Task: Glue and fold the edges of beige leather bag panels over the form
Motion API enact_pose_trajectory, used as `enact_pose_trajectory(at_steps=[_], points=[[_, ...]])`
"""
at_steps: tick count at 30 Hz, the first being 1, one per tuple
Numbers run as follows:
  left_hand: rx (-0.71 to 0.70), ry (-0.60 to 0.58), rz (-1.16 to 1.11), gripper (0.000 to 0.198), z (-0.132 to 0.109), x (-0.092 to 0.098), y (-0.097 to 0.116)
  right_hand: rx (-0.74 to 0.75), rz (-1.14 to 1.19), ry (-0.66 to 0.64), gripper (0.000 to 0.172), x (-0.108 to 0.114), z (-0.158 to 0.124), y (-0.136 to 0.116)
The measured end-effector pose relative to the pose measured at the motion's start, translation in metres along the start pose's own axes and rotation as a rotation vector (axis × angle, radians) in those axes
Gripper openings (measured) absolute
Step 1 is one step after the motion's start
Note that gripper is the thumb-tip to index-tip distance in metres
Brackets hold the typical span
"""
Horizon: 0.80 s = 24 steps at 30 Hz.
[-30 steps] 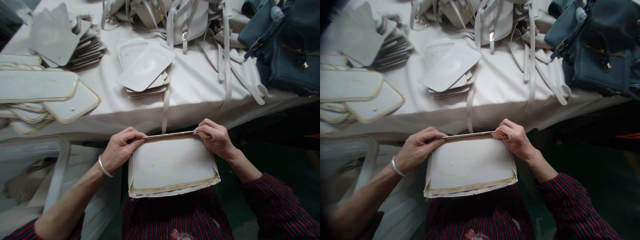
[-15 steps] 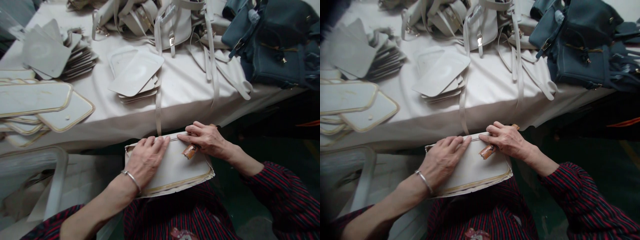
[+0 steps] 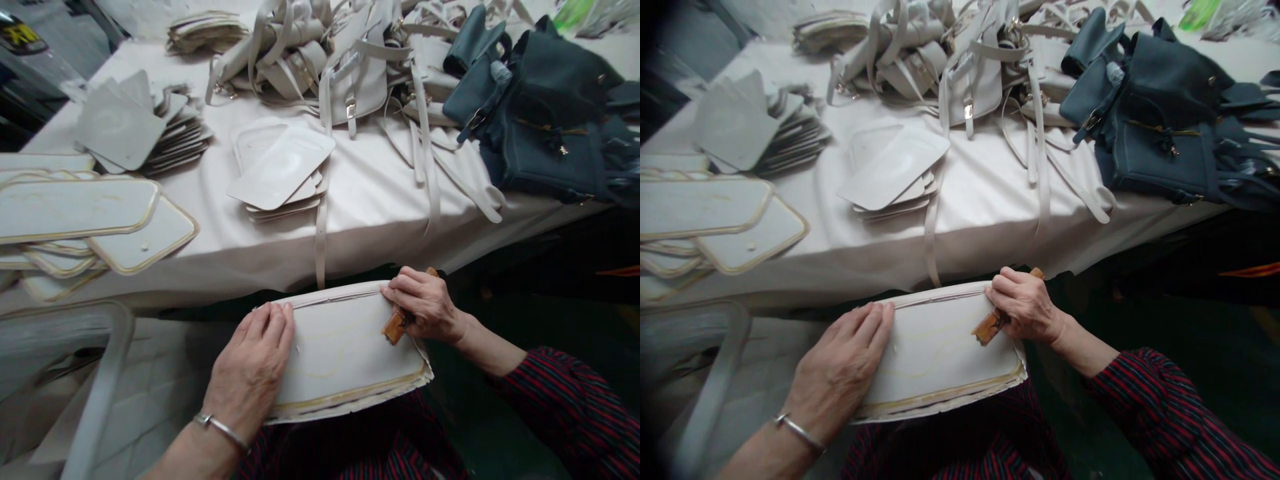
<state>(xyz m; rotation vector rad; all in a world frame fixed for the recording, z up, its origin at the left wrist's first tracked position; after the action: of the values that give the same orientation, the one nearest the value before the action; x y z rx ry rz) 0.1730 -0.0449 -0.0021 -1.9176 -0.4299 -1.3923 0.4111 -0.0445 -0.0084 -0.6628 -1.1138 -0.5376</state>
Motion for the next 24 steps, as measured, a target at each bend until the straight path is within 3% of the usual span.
enact_pose_trajectory(at_steps=[4, 7, 10, 12, 13, 16, 19, 24], points=[[0.082, -0.040, 0.034, 0.051, 0.016, 0.015, 0.015, -0.020, -0.010, -0.075, 0.003, 0.001, 0.007, -0.001], [0.074, 0.007, 0.011, 0.051, 0.023, 0.027, 0.027, -0.189, 0.283, -0.052, 0.018, 0.016, 0.020, 0.012], [0.079, 0.031, -0.026, 0.047, 0.026, 0.031, 0.035, -0.381, 0.799, 0.352, 0.037, 0.043, 0.035, 0.027], [0.105, 0.016, -0.043, 0.049, 0.028, 0.031, 0.037, -0.382, 1.095, 0.605, 0.046, 0.047, 0.047, 0.027], [0.114, 0.010, -0.049, 0.050, 0.029, 0.030, 0.038, -0.358, 1.203, 0.650, 0.049, 0.044, 0.055, 0.024], [0.127, 0.012, -0.052, 0.050, 0.029, 0.029, 0.041, -0.362, 1.374, 0.554, 0.052, 0.021, 0.073, 0.013], [0.140, 0.022, -0.040, 0.046, 0.032, 0.030, 0.044, -0.383, 1.389, 0.467, 0.051, 0.004, 0.078, 0.009], [0.141, -0.008, -0.086, 0.044, 0.038, 0.033, 0.039, -0.439, 1.165, 0.522, 0.050, 0.010, 0.078, 0.009]])
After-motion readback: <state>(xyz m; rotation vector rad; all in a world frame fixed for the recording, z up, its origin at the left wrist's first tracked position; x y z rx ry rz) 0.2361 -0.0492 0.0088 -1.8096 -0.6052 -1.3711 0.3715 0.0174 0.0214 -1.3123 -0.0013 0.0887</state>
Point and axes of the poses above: each hand's wrist, its own z-axis towards the middle knuckle, its own x-axis out of the back of the hand, y = z × x, the point moved 6 cm from there along z, towards the middle knuckle, and after that the axes turned 14 degrees about -y, right-handed, at the moved point
